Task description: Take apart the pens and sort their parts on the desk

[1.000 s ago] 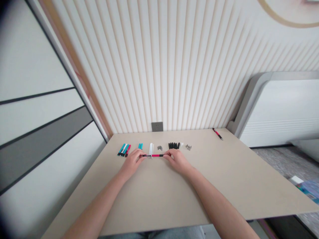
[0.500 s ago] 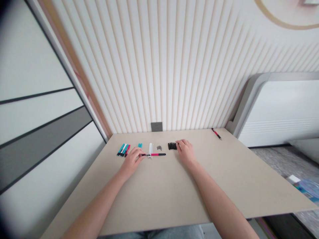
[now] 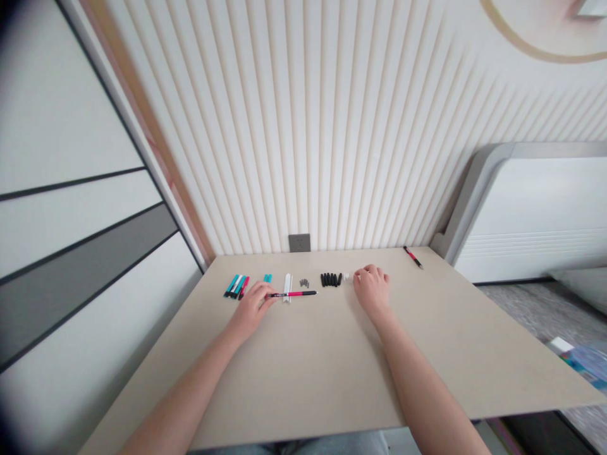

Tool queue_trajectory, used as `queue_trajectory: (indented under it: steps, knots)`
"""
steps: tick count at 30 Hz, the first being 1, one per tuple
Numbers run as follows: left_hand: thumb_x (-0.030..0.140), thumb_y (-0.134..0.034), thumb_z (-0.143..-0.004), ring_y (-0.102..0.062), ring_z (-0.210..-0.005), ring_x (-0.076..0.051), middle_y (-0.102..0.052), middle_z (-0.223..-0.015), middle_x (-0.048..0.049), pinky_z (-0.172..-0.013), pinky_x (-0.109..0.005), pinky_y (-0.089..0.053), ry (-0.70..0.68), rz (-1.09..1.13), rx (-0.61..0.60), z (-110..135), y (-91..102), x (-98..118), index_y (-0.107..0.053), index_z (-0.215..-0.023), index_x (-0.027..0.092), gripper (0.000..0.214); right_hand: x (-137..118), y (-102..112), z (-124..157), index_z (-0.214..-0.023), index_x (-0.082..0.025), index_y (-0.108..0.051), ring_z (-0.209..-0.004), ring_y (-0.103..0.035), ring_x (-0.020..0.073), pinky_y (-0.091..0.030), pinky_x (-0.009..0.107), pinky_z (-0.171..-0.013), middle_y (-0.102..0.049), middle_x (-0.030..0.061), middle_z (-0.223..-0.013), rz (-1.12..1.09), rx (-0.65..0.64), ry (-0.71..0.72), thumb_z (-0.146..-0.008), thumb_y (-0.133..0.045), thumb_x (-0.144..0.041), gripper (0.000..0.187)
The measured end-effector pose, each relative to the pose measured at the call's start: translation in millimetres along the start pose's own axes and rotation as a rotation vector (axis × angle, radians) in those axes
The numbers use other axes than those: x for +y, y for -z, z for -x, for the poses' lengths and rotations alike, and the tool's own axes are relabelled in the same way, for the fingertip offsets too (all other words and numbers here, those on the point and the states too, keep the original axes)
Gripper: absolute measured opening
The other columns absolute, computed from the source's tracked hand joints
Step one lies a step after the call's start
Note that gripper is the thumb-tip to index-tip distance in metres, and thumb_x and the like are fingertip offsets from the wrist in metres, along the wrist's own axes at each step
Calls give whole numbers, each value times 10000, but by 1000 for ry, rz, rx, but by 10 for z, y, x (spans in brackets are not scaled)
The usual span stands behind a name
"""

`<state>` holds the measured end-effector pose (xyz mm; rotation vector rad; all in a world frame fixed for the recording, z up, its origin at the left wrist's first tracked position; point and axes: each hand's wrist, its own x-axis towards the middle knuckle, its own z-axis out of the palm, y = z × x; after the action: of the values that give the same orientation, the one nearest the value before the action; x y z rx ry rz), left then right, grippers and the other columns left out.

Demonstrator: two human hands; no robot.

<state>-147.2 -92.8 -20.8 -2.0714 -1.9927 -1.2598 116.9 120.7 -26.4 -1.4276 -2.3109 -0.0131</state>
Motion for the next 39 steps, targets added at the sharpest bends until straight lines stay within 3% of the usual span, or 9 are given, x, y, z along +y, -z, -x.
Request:
queue_trajectory:
  steps: [5,11,26,29,32,35,39]
  knots:
    - [229,-525,-937,-587,-941,-198,-588,-959,-35,-855,-335,-469,2,-15,-18,-5,15,26,-610,-929,210,87,141,142,-17,-957,-202,-735,-1053,-531,296,-319,417,-855,-643,133,-1066,38,-119,-103,-909,-484,-345,293]
    - [243,-518,-946,-580,-937,-203,-587,-956,-40,-847,-340,-458,8,-29,-39,-4,15,15,-600,-917,202,96,144,94,-23,-983,-217,-717,-1071,-541,291,-324,423,-862,-652,114,-1085,21,-211,-85,-900,-504,-357,268]
    - [238,-523,-943,-581,-930,-196,-586,-951,-39,-844,-334,-464,6,-27,-29,-5,21,22,-598,-929,203,84,151,61,-16,-881,-203,-716,-1020,-571,293,-338,427,-840,-681,120,-1016,-26,-194,-70,-843,-546,-279,191]
    - [233,-521,-944,-578,-933,-196,-586,-953,-40,-842,-334,-463,1,-23,-25,-5,13,3,-593,-932,203,79,164,49,-68,-846,-190,-707,-901,-608,263,-371,389,-790,-704,105,-895,-241,-118,-117,-838,-546,-325,210]
    - [226,-517,-945,-576,-937,-194,-587,-958,-38,-844,-332,-460,3,-18,-16,-5,7,-16,-589,-936,205,76,132,24,-109,-834,-160,-696,-734,-609,210,-404,323,-680,-700,89,-781,-703,-105,-159,-806,-582,-440,304]
    - [226,-519,-943,-576,-925,-193,-586,-949,-36,-836,-329,-460,6,-22,-8,-4,3,-28,-588,-925,205,74,33,-8,-83,-851,-144,-696,-669,-580,171,-404,287,-623,-683,60,-733,-1064,-214,-136,-734,-661,-497,373]
    - [253,-518,-947,-571,-913,-194,-584,-934,-38,-828,-331,-461,6,-21,0,-1,0,-30,-582,-918,202,88,-155,-42,29,-945,-148,-705,-652,-544,137,-393,271,-613,-681,34,-761,-1179,-379,-63,-697,-712,-478,413]
